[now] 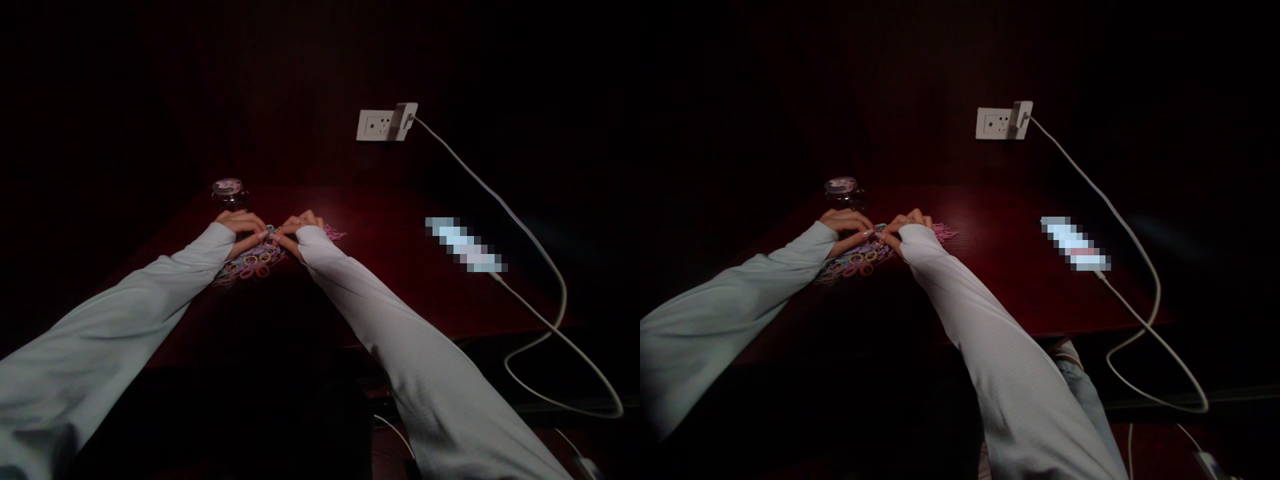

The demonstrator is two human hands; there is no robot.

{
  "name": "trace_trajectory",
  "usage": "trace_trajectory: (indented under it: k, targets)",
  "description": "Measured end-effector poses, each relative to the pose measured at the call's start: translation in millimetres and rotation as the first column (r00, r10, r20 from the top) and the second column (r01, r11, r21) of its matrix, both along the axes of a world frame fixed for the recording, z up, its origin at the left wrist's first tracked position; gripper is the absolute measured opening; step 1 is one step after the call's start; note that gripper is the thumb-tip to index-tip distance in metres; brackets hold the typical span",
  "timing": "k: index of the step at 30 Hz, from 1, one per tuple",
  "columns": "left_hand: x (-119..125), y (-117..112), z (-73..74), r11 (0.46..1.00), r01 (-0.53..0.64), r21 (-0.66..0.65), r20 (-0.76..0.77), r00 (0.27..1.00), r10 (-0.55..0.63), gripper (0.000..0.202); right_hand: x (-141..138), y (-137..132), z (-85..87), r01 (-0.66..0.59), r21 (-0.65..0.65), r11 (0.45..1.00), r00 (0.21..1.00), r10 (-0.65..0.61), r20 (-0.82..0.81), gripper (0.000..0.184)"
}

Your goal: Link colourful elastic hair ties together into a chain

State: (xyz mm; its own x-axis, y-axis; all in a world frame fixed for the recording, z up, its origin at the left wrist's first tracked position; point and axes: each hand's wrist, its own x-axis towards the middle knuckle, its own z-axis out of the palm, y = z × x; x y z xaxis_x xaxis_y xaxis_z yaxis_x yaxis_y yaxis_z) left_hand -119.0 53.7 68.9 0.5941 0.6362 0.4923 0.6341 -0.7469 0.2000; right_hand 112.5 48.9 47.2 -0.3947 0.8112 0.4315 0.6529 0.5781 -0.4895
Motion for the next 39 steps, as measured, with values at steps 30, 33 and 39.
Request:
trace_trajectory:
  k: [30,33,39]
  targets:
    - [-15.0,10.7,1.0,0.985,-0.155,0.076,0.096,0.984,0.148,0.036,8.2,-5.2,6.2,0.123,0.086,0.989,0.992,-0.123,-0.006,0.027]
    - [-3.4,2.9,2.4,0.997,-0.073,0.033,0.040,0.997,0.072,0.039,3.2,-11.4,5.9,0.036,0.078,0.996,0.999,-0.038,0.022,0.026]
    - [0.5,-0.3,-1.8,0.992,-0.118,0.033,0.094,0.989,0.115,0.042,-0.2,-16.1,7.8,0.029,0.066,0.997,0.999,-0.030,0.012,0.023]
